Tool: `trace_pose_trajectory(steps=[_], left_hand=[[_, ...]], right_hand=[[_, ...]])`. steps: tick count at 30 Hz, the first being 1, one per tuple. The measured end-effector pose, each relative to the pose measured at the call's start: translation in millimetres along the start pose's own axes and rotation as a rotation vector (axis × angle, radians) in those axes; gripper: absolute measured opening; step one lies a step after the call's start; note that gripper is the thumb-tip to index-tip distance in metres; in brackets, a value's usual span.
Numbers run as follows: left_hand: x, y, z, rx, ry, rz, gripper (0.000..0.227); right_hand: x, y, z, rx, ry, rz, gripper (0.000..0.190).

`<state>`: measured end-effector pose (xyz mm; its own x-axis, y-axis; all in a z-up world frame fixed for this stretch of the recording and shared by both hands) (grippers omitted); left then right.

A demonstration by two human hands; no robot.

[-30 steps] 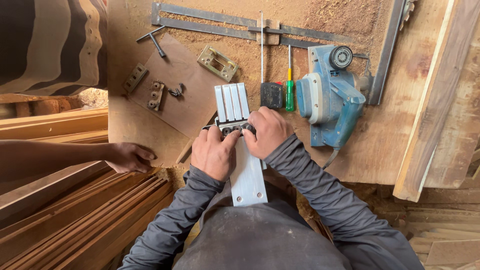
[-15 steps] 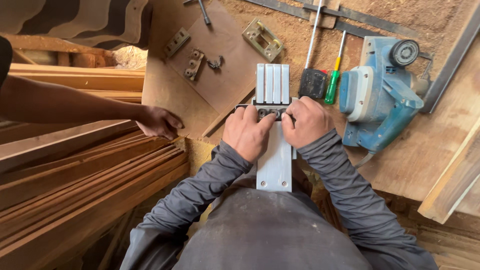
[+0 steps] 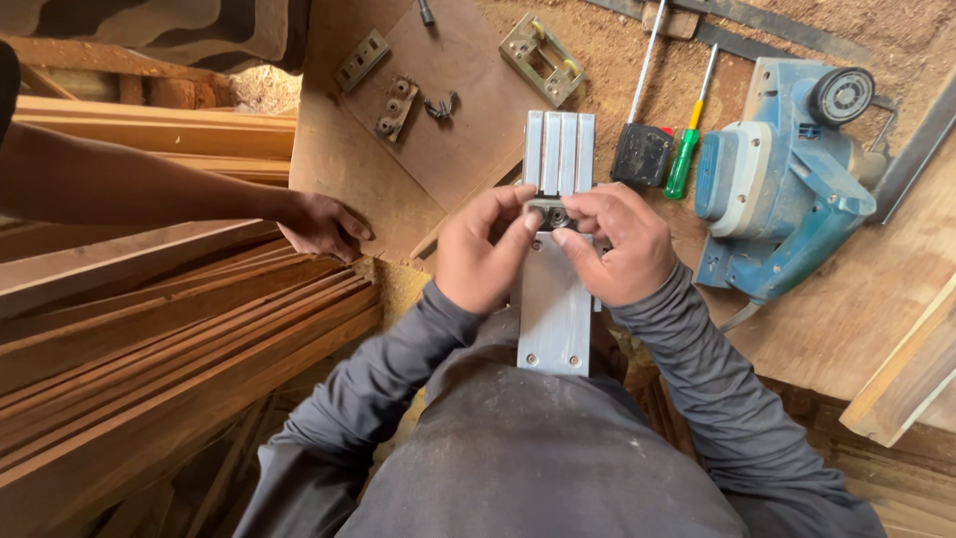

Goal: The person assembles and tunes a hand-held electric wood planer by installing a metal blade and tightening several screws with a screwdriver while another person assists by holding the machine and components.

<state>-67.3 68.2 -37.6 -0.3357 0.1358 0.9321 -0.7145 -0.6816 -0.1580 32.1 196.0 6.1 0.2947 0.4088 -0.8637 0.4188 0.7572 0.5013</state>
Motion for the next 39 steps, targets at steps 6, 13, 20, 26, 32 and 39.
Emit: trace_pose_trajectory(steps=[6, 13, 20, 26, 32, 39], left_hand=[[-29, -12, -6, -0.106, 0.217, 0.39, 0.017], [-29, -21, -8, -0.116, 0.17, 0.366, 0.013], [1, 21, -3, 0.175, -0.165, -0.487, 0.026], [-28, 26, -2, 0.211, -0.15, -0.456, 0.037], [-57, 29, -11, 0.165, 0.011, -0.428, 0.038], [-55, 28, -13, 0.171, 0.025, -0.458, 0.037]], right_hand=[[-40, 11, -3, 0.119, 0.363, 0.069, 0.031], [-39, 17, 2, 0.134, 0.354, 0.06, 0.023], [-10, 5, -7, 0.027, 0.277, 0.213, 0.017], [4, -7, -4, -0.038, 0.257, 0.271, 0.017], [0, -8, -4, -0.065, 0.288, 0.259, 0.018], [-4, -11, -4, -0.097, 0.305, 0.299, 0.019]])
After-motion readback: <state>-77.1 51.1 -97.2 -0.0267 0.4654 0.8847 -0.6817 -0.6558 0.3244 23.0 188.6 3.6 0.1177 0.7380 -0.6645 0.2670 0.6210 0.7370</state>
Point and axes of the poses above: each hand's wrist, its own z-axis away from the middle knuckle, its own y-axis out of the back of the hand, x = y × z, the point moved 10 cm from there along -z, towards the middle knuckle, and after that the axes turned 5 degrees about z, right-handed, at the moved point
